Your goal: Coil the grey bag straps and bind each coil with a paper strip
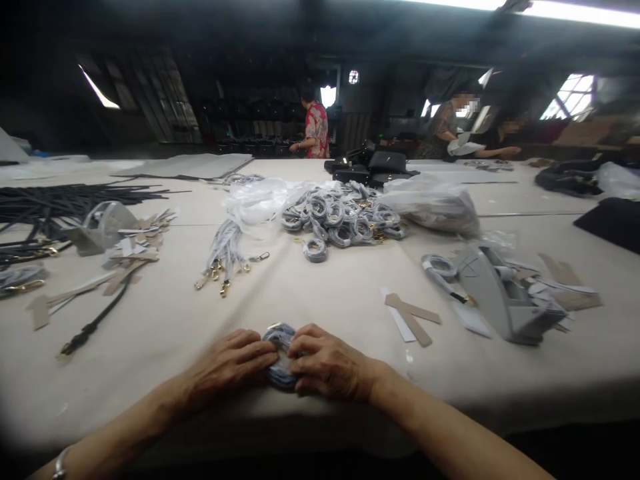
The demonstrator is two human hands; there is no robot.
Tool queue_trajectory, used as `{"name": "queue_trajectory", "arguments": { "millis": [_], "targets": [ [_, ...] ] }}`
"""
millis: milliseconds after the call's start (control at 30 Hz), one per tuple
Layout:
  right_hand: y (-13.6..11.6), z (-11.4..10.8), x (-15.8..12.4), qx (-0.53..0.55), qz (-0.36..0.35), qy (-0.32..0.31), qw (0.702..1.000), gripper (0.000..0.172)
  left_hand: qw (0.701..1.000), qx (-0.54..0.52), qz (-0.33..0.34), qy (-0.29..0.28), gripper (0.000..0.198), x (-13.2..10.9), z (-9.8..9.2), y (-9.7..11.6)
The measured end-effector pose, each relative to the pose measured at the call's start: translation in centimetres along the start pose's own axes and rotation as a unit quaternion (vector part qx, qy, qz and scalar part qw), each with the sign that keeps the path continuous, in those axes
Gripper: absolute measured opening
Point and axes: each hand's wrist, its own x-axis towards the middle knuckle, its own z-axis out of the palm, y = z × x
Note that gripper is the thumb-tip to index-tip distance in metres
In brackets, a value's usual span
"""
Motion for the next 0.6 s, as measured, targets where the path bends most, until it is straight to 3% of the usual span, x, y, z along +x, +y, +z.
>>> {"name": "queue_trajectory", "arguments": {
  "millis": [133,233,300,367,433,467,533,600],
  "targets": [
    [-0.1,0.2,0.3,-0.007,0.004,-0.005,1.000,0.021,0.999,-0.021,0.020,-0.035,0.019,0.2,0.2,-0.3],
    [-0.4,0.3,0.6,-0.003,0.016,-0.007,1.000,0.018,1.000,-0.013,0.015,-0.014,0.018,0.1,0.5,0.0],
    [-0.6,-0.4,0.2,0.028,0.053,0.010,0.998,0.021,1.000,-0.003,-0.002,0.005,0.020,-0.1,0.8,0.4],
    [-0.3,-2.2,-1.7,0.036,0.131,0.069,0.988,0.026,1.000,0.006,-0.022,0.014,0.022,-0.4,1.0,1.0],
    [0.7,-5.0,-5.1,-0.039,0.244,0.149,0.957,0.027,0.998,0.014,-0.054,0.019,0.022,-0.5,1.2,1.8],
    [1.4,-6.5,-7.2,-0.117,0.309,0.178,0.927,0.028,0.997,0.019,-0.074,0.021,0.022,-0.3,1.3,2.3],
    [3.2,-9.2,-11.6,-0.225,0.416,0.184,0.862,0.036,0.993,0.028,-0.115,0.023,0.020,0.3,1.6,3.5],
    [4.7,-11.0,-15.3,-0.257,0.459,0.175,0.832,0.042,0.987,0.039,-0.155,0.020,0.017,1.4,2.2,4.7]
  ]
}}
